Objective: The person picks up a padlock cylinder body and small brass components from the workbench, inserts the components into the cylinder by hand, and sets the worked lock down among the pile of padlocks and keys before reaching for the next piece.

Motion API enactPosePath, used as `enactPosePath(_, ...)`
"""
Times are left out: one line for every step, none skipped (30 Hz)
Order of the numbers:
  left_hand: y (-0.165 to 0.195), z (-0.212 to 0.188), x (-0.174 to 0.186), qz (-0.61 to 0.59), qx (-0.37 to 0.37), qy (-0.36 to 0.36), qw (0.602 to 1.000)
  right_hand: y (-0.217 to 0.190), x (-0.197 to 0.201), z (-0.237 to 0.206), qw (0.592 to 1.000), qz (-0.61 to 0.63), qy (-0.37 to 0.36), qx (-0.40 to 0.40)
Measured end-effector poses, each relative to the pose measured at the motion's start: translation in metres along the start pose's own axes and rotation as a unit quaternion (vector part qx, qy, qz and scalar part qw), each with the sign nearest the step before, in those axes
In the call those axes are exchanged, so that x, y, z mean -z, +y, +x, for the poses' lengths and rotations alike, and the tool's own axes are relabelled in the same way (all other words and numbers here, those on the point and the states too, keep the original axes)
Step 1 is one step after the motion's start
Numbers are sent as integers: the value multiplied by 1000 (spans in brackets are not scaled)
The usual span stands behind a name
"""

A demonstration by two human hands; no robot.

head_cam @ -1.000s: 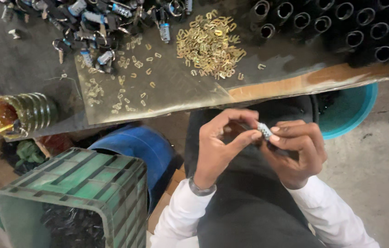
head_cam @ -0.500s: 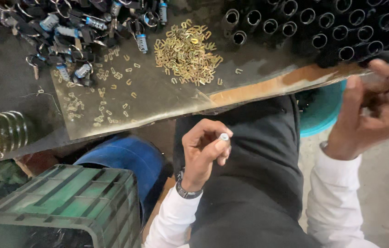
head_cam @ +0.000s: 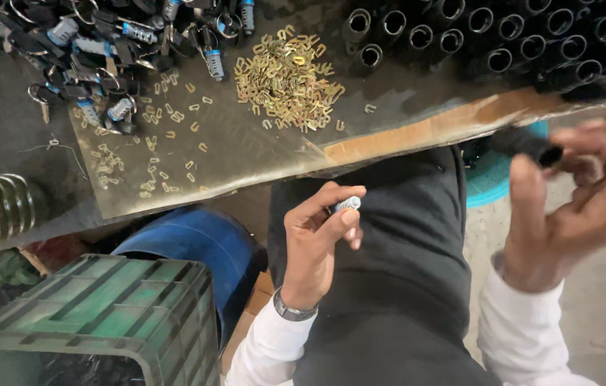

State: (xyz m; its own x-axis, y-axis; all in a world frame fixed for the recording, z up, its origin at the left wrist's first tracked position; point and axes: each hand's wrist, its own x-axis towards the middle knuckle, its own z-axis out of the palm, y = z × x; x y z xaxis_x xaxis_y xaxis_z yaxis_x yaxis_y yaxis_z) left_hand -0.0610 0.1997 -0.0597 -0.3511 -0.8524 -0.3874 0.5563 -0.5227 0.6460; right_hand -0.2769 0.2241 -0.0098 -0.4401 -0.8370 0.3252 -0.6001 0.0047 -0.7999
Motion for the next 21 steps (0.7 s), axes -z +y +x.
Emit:
enactPosePath(1, 0, 0, -19, 18, 4, 1000, -4, -3, -6, 998, 50, -21, -11)
enactPosePath(3, 0, -1, -59, 40, -7, 997, -6, -5, -11, 994, 100, -43, -23)
enactPosePath(4, -1, -1, -99, 62, -19, 993, -8, -7, -16, 986, 150, -64, -33)
enactPosePath(6, -1, -1, -139, 83, -31, 986, -9, -8, -21, 975, 199, -86, -44)
enactPosePath(7, -1, -1, -158, 110, -44, 980, -8, -10, -25, 966, 232, -101, -44)
enactPosePath(9, -2, 0, -177, 137, -57, 973, -7, -12, -29, 956, 265, -115, -46)
enactPosePath(10, -2, 1, -197, 163, -70, 964, -5, -17, -33, 951, 283, -120, -46)
enactPosePath(11, -4, 1, -168, 154, -73, 971, -3, -21, -37, 944, 301, -125, -46)
enactPosePath(10, -6, 2, -140, 144, -74, 977, 0, -24, -41, 937, 320, -126, -55)
enactPosePath(10, -7, 3, -111, 134, -75, 982, 2, -27, -45, 931, 337, -124, -61)
enactPosePath(9, -8, 4, -114, 127, -73, 983, 5, -30, -49, 925, 353, -122, -67)
enactPosePath(8, -9, 5, -116, 121, -71, 983, 6, -33, -53, 920, 368, -116, -71)
enactPosePath(6, -9, 7, -118, 116, -70, 984, 8, -35, -56, 920, 369, -109, -79)
enactPosePath(3, -11, 7, -118, 93, -70, 986, 9, -37, -59, 919, 370, -103, -86)
enactPosePath(0, -12, 7, -118, 71, -70, 988, 10, -38, -62, 923, 358, -95, -98)
enactPosePath(-3, -13, 8, -118, 50, -71, 989, 10, -40, -64, 927, 347, -87, -110)
enactPosePath(-5, -15, 8, -103, 43, -67, 991, 10, -41, -66, 935, 327, -81, -115)
enactPosePath(-7, -18, 9, -89, 35, -62, 994, 10, -43, -67, 941, 307, -76, -120)
enactPosePath(-9, -20, 10, -74, 27, -58, 995, 9, -44, -68, 947, 287, -70, -125)
enactPosePath(-11, -21, 10, -66, 15, -59, 996, 9, -44, -68, 947, 290, -68, -120)
enactPosePath(-12, -21, 11, -58, 3, -61, 996, 8, -46, -68, 947, 293, -66, -115)
